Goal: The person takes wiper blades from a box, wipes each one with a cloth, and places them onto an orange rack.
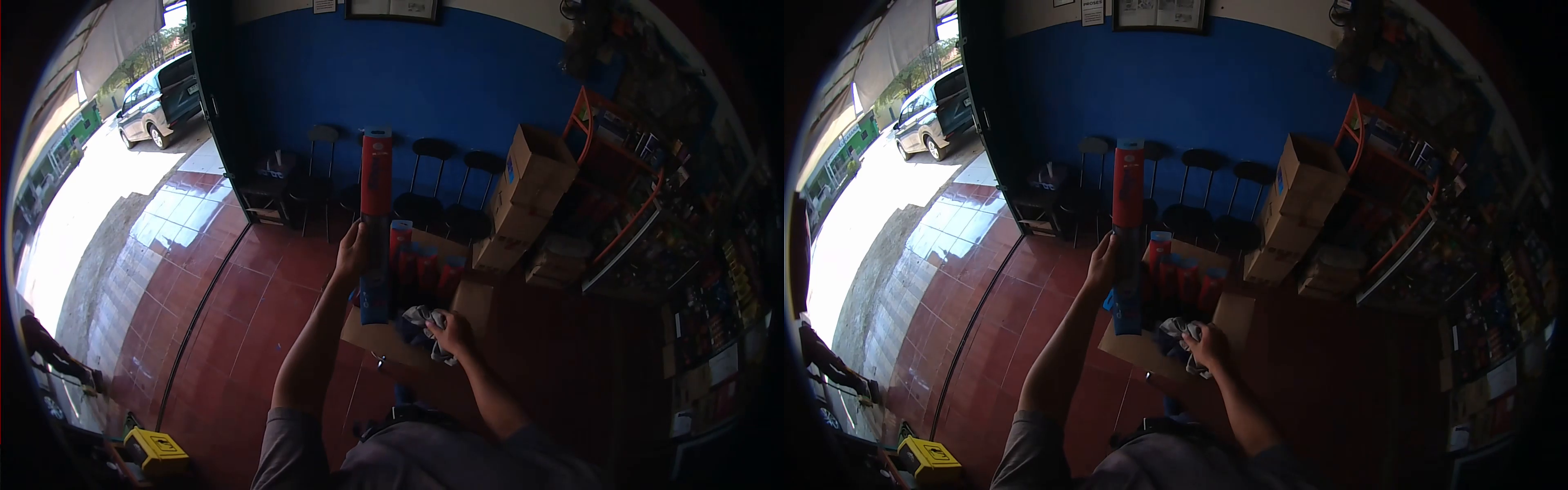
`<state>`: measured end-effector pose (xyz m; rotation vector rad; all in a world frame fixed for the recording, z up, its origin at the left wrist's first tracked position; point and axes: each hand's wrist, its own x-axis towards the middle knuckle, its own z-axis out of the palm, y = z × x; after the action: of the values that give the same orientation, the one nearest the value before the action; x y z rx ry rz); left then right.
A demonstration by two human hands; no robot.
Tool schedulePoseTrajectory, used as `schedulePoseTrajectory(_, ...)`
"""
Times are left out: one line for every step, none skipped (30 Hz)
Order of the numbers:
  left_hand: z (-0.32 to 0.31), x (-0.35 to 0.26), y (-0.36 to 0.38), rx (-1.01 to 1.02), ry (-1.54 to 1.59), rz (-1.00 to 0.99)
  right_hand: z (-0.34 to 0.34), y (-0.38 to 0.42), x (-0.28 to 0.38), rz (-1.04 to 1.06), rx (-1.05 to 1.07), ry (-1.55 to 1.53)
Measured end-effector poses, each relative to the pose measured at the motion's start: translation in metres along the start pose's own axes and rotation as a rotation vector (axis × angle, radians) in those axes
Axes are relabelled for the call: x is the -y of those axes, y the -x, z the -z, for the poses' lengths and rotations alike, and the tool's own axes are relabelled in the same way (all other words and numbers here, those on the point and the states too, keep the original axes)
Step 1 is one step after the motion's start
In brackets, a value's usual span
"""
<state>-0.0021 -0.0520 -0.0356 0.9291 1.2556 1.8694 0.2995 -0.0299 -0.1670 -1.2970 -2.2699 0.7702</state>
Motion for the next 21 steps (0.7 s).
schedulePoseTrajectory(-0.002, -0.003, 0.006, 0.006, 0.056, -0.004, 0.013, -0.002, 0.013, 0.027, -0.134, -0.077)
schedulePoseTrajectory(-0.001, -0.004, 0.01, 0.008, 0.057, -0.006, 0.028, -0.006, 0.024, 0.03, -0.201, -0.157)
schedulePoseTrajectory(0.0, 0.001, 0.017, 0.052, 0.124, 0.058, 0.079, 0.0, 0.09, -0.081, -0.212, -0.225)
schedulePoseTrajectory(0.001, 0.005, 0.02, 0.096, 0.187, 0.123, 0.088, 0.002, 0.114, 0.066, -0.268, -0.245)
schedulePoseTrajectory(-0.004, 0.008, 0.022, 0.104, 0.188, 0.124, 0.09, 0.007, 0.13, 0.214, -0.325, -0.263)
schedulePoseTrajectory(-0.014, 0.011, 0.025, 0.094, 0.332, 0.144, 0.088, 0.017, 0.149, 0.381, -0.383, -0.107)
schedulePoseTrajectory(-0.023, 0.011, 0.031, 0.081, 0.478, 0.165, 0.082, 0.025, 0.164, 0.547, -0.435, 0.054)
schedulePoseTrajectory(-0.028, 0.009, 0.039, 0.085, 0.48, 0.168, 0.07, 0.032, 0.17, 0.543, -0.438, 0.057)
schedulePoseTrajectory(-0.033, -0.001, 0.05, 0.155, 0.431, 0.179, 0.055, 0.04, 0.171, 0.546, -0.44, 0.087)
schedulePoseTrajectory(-0.035, -0.004, 0.06, 0.223, 0.382, 0.191, 0.044, 0.046, 0.167, 0.549, -0.439, 0.117)
schedulePoseTrajectory(-0.034, -0.003, 0.069, 0.202, 0.371, 0.24, 0.037, 0.047, 0.161, 0.521, -0.411, 0.059)
schedulePoseTrajectory(-0.03, 0.004, 0.077, 0.203, 0.37, 0.237, 0.031, 0.04, 0.155, 0.523, -0.413, 0.059)
schedulePoseTrajectory(-0.024, 0.012, 0.084, 0.253, 0.307, 0.275, 0.03, 0.029, 0.153, 0.517, -0.484, 0.049)
schedulePoseTrajectory(-0.017, 0.02, 0.09, 0.304, 0.241, 0.314, 0.03, 0.018, 0.15, 0.508, -0.558, 0.038)
schedulePoseTrajectory(-0.012, 0.024, 0.097, 0.302, 0.245, 0.363, 0.04, 0.008, 0.156, 0.455, -0.549, 0.047)
schedulePoseTrajectory(-0.011, 0.022, 0.107, 0.302, 0.241, 0.369, 0.052, -0.004, 0.162, 0.398, -0.537, 0.056)
schedulePoseTrajectory(-0.011, 0.013, 0.117, 0.324, 0.111, 0.285, 0.064, -0.02, 0.165, 0.398, -0.636, 0.104)
schedulePoseTrajectory(-0.01, 0.008, 0.124, 0.339, -0.017, 0.196, 0.076, -0.038, 0.168, 0.405, -0.731, 0.153)
schedulePoseTrajectory(-0.006, 0.005, 0.131, 0.334, -0.016, 0.191, 0.092, -0.058, 0.172, 0.432, -0.746, 0.116)
schedulePoseTrajectory(-0.001, 0.003, 0.138, 0.354, -0.046, 0.202, 0.107, -0.074, 0.176, 0.456, -0.764, 0.077)
schedulePoseTrajectory(0.002, 0.0, 0.14, 0.378, -0.08, 0.213, 0.119, -0.085, 0.182, 0.419, -0.765, 0.075)
